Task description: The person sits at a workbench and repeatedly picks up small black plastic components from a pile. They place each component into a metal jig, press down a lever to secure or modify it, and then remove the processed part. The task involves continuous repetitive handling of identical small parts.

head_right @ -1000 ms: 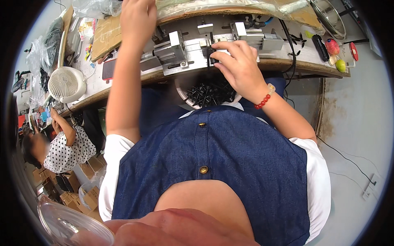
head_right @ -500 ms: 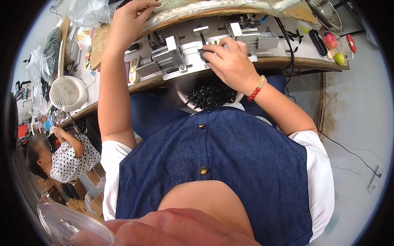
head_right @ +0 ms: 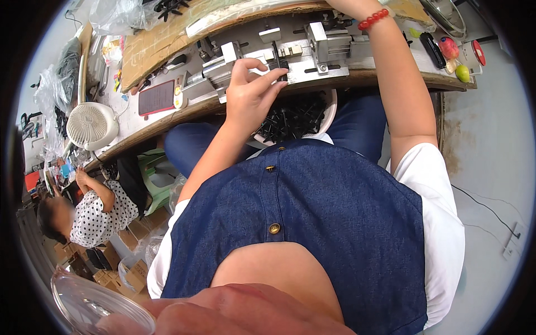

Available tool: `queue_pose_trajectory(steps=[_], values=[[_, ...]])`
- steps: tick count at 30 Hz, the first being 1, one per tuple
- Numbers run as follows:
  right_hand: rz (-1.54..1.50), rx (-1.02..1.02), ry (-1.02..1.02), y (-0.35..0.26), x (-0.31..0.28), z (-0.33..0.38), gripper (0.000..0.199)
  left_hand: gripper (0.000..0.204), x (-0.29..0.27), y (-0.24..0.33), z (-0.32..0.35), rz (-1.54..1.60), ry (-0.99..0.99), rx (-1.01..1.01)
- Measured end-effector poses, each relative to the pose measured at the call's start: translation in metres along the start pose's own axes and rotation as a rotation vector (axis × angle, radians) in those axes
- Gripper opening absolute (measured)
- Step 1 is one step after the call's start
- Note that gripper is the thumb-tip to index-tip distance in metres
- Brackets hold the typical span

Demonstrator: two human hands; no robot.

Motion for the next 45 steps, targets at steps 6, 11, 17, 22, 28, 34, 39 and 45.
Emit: queue_pose_trajectory(steps=[6,11,17,22,28,34,39,45], values=[[-0.757,0.119,0.212,0.026,-0.015,0.008,0.017,0.027,0.017,-0.009,0.002,-0.074,0.008,-0.006],[-1.563,0.169,0.402,0.093,-0.026,0.016,0.014,0.027,0.017,-0.002,0.002,-0.117,0.005,0.013],[-1.541,0.184,0.544,0.063,-0.022,0.05,0.014,0.029,0.001,0.005,-0.014,-0.06,-0.063,-0.011],[-0.621,-0.154,0.221,-0.01,0.026,0.123,0.019,0.02,-0.051,-0.006,-0.106,-0.526,0.254,0.438],[0.03,-0.429,0.031,-0.027,0.081,0.148,0.021,0.013,-0.06,-0.06,-0.179,-0.559,-0.16,0.24],[0.19,-0.484,0.014,-0.023,0.103,0.142,0.02,0.02,-0.078,-0.069,-0.18,-0.5,-0.289,0.223],[0.198,-0.492,0.004,-0.025,0.102,0.141,0.018,0.034,-0.103,-0.047,-0.154,-0.12,-0.304,-0.099],[0.135,-0.588,0.173,-0.025,0.053,0.087,0.021,0.025,-0.076,-0.041,-0.1,0.181,0.051,-0.12]])
Point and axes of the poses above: each hand's wrist, its own z-axis away from the middle knuckle, its own x-axis out of the palm, y = z × x, the point moved 3 cm from there along -z, towards the middle knuckle, and after that the axes turned 10 degrees about -z, right-handed, at the moved point
